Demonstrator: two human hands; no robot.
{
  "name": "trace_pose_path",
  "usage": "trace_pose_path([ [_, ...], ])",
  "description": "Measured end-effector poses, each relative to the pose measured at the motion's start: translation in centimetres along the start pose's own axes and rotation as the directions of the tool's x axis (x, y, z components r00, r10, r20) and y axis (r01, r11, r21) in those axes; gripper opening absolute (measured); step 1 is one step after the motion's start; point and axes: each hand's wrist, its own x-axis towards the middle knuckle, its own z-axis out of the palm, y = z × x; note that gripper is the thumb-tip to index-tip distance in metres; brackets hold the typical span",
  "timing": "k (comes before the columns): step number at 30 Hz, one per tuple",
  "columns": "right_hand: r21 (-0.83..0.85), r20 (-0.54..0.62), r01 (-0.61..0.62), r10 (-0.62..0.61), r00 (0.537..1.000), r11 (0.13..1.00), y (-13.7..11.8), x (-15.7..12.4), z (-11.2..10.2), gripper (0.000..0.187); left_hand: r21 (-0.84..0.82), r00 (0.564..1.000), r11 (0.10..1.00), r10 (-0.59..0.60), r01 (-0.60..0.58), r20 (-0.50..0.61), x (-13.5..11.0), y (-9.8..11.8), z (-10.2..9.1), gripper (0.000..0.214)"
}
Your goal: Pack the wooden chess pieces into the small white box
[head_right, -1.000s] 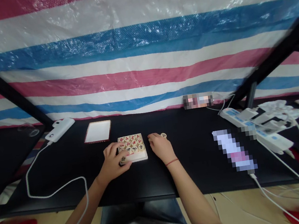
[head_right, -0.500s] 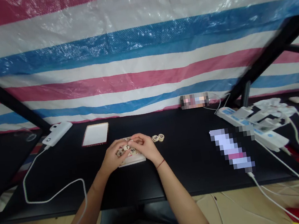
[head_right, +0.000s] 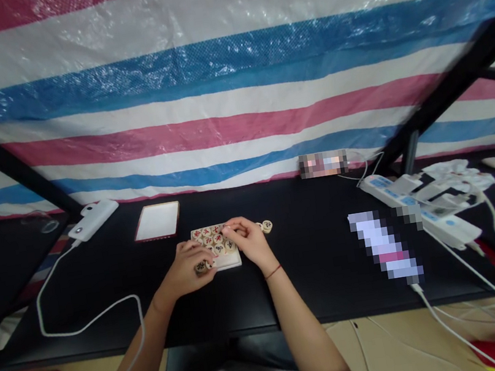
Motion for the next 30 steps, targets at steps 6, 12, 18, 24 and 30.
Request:
trace_pose_path([
  [6, -0.004, 0.017, 0.004, -0.004, 1.0, 1.0, 0.1, -0.5, 0.1, 0.038, 0.028, 1.0, 1.0, 0.002, -0.002, -0.029, -0.7, 0.0, 0.5, 0.006],
  [12, -0.008, 0.015, 0.007, -0.007, 1.0, 1.0, 0.6, -1.0, 0.0, 0.04, 0.064, 0.998, 0.998, 0.027, -0.024, -0.051, -0.8, -0.2, 0.8, 0.007],
  [18, -0.24, 0.083, 0.123, -0.106, 0.991, 0.963, 0.8, -3.6, 0.4, 0.026, 0.069, 0.997, 0.997, 0.024, -0.018, -0.076, -0.9, -0.5, 1.1, 0.009],
  [24, -0.512, 0.245, 0.322, -0.224, 0.943, 0.797, -0.5, -5.6, 2.1, 0.018, 0.06, 0.994, 0.997, -0.032, 0.039, -0.109, -1.0, -0.6, 1.0, 0.029],
  [30, -0.681, 0.307, 0.381, -0.229, 0.924, 0.625, -0.3, -4.9, 3.0, 0.011, -0.045, 0.997, 0.998, -0.037, 0.034, -0.067, -1.1, -0.2, 0.1, 0.035],
])
